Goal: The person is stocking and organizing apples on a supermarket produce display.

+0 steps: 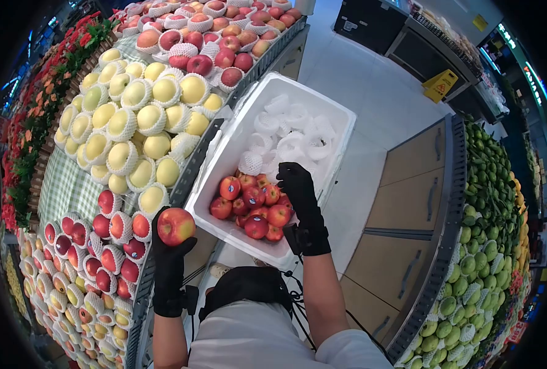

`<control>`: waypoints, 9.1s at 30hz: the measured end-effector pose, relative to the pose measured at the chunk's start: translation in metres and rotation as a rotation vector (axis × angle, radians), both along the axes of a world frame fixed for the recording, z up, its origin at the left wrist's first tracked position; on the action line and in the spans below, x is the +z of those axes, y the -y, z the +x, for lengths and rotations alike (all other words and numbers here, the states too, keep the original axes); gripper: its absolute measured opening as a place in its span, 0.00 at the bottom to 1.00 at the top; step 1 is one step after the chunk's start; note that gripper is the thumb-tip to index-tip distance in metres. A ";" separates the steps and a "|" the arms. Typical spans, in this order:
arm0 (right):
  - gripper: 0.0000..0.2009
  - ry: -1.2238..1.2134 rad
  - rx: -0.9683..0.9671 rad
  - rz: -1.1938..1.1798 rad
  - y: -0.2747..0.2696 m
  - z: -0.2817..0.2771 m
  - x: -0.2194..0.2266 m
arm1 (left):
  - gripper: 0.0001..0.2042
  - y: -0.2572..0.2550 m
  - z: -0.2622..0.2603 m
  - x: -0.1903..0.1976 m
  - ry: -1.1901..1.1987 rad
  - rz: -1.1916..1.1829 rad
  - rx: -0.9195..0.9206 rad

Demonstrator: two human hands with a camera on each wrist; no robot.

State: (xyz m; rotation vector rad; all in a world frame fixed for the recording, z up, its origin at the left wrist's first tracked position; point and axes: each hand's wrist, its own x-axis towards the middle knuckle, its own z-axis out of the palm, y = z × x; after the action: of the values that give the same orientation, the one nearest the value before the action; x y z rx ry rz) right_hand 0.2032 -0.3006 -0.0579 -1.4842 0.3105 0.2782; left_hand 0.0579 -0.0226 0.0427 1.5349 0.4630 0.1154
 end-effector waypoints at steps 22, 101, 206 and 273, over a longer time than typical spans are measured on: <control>0.44 0.269 0.919 -0.151 -0.064 -0.041 0.075 | 0.50 0.037 0.018 -0.049 0.146 0.011 -0.420; 0.12 0.236 0.625 -0.404 -0.061 0.025 -0.057 | 0.17 -0.065 -0.071 -0.039 0.112 -0.299 0.204; 0.41 0.849 1.393 -0.287 -0.677 -0.092 0.140 | 0.11 -0.315 -0.262 0.002 0.507 -0.282 0.913; 0.50 0.676 1.169 -0.064 -0.506 -0.225 0.163 | 0.31 -0.316 -0.238 0.042 0.500 -0.534 0.473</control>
State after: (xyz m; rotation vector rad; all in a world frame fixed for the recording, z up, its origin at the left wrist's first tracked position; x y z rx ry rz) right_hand -0.0216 0.2058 0.1046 -1.5847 -1.1386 0.6540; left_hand -0.1804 0.2930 0.0843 0.8098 0.4024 0.6723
